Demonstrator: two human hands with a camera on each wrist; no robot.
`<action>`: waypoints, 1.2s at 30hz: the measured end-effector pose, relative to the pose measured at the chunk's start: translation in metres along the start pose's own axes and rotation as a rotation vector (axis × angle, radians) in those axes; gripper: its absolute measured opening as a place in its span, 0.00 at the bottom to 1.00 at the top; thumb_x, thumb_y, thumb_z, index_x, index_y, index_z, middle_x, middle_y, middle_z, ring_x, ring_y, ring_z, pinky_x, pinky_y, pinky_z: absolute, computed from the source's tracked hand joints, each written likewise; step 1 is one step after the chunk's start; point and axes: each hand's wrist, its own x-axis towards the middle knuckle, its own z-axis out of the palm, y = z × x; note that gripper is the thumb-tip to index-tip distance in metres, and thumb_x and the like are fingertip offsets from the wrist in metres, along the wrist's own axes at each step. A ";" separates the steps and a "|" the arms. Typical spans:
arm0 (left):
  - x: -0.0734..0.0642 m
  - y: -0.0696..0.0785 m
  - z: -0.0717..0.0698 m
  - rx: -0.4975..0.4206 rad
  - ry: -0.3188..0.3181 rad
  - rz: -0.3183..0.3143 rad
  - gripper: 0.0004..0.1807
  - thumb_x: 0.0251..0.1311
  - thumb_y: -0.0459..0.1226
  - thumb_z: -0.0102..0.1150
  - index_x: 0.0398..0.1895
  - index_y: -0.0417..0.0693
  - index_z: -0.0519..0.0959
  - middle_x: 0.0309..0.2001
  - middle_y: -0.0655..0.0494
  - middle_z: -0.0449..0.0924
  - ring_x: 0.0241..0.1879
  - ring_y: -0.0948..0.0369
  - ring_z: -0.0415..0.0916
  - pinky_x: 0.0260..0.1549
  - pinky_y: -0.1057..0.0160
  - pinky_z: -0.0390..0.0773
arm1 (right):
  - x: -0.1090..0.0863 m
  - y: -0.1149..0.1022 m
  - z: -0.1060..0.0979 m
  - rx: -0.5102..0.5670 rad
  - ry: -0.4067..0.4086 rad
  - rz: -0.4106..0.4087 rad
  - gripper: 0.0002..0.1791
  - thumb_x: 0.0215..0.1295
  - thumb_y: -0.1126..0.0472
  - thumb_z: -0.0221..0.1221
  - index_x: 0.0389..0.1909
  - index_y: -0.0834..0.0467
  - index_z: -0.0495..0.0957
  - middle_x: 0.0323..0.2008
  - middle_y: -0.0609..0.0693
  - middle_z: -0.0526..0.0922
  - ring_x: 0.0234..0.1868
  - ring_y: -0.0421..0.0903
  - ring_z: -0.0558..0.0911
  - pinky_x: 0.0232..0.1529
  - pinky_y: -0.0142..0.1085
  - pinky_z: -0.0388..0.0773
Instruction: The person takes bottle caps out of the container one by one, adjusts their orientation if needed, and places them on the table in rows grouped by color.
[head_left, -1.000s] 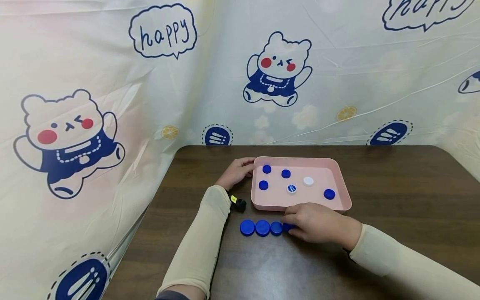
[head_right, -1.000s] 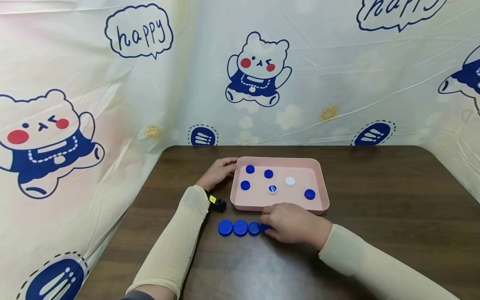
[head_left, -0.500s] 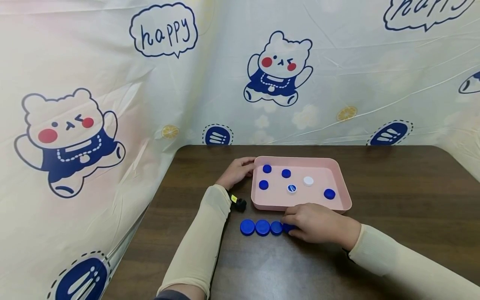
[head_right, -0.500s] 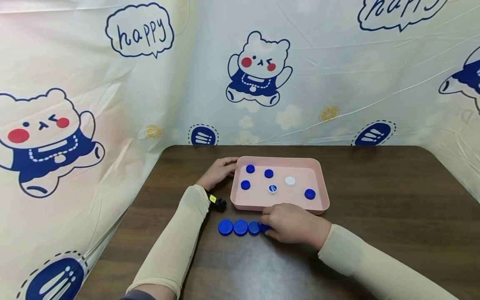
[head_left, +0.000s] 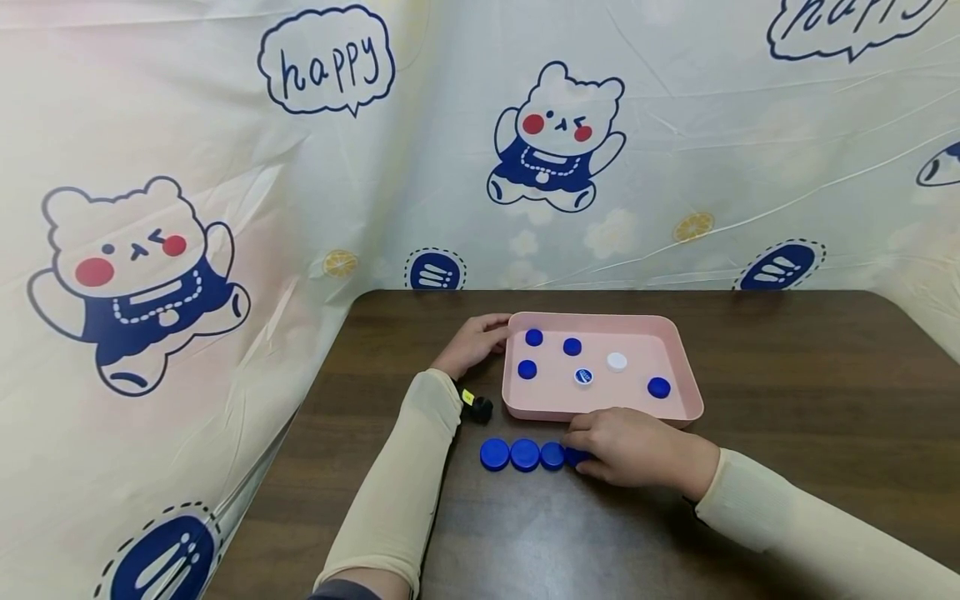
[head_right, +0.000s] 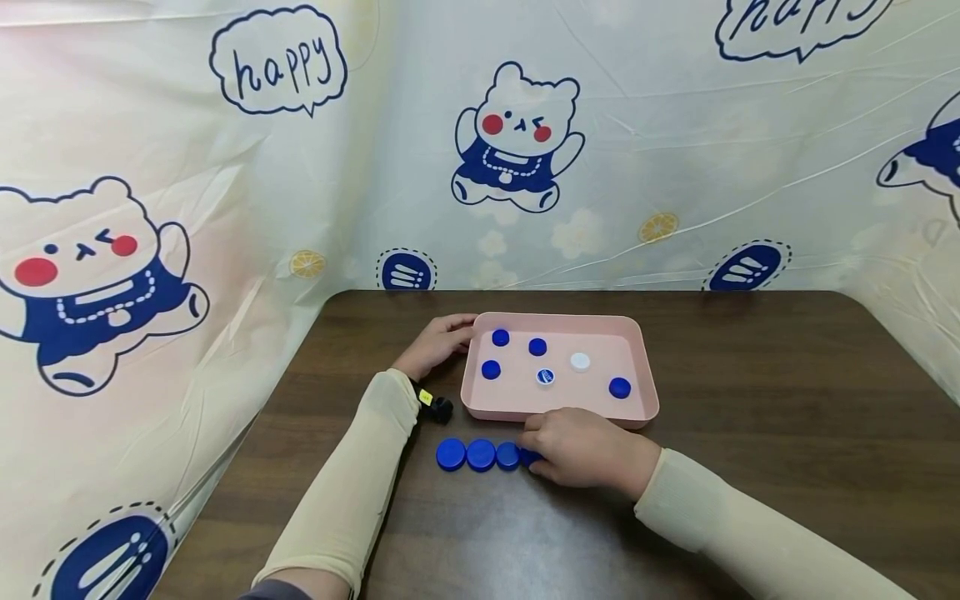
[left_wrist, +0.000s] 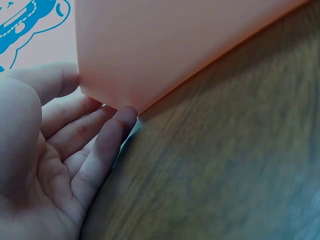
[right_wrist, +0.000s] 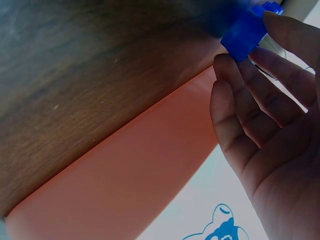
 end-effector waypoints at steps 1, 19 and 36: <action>0.000 0.000 0.000 0.000 -0.001 -0.001 0.21 0.68 0.45 0.56 0.63 0.53 0.76 0.52 0.58 0.79 0.44 0.58 0.80 0.44 0.60 0.80 | 0.000 0.000 0.000 -0.002 -0.001 0.000 0.17 0.62 0.55 0.65 0.50 0.57 0.82 0.42 0.45 0.82 0.41 0.39 0.80 0.45 0.36 0.80; 0.001 -0.001 -0.001 0.003 -0.017 -0.008 0.23 0.67 0.47 0.57 0.64 0.53 0.75 0.53 0.57 0.79 0.44 0.59 0.80 0.44 0.61 0.80 | 0.001 -0.001 0.004 0.038 -0.036 0.045 0.27 0.62 0.53 0.66 0.60 0.57 0.76 0.46 0.46 0.82 0.44 0.37 0.80 0.48 0.36 0.79; 0.000 0.000 -0.001 0.002 -0.017 -0.008 0.23 0.68 0.46 0.57 0.64 0.54 0.75 0.53 0.58 0.78 0.44 0.59 0.80 0.45 0.60 0.80 | 0.000 -0.001 0.002 0.048 -0.053 0.058 0.27 0.63 0.50 0.65 0.61 0.56 0.76 0.46 0.45 0.82 0.43 0.36 0.80 0.48 0.36 0.79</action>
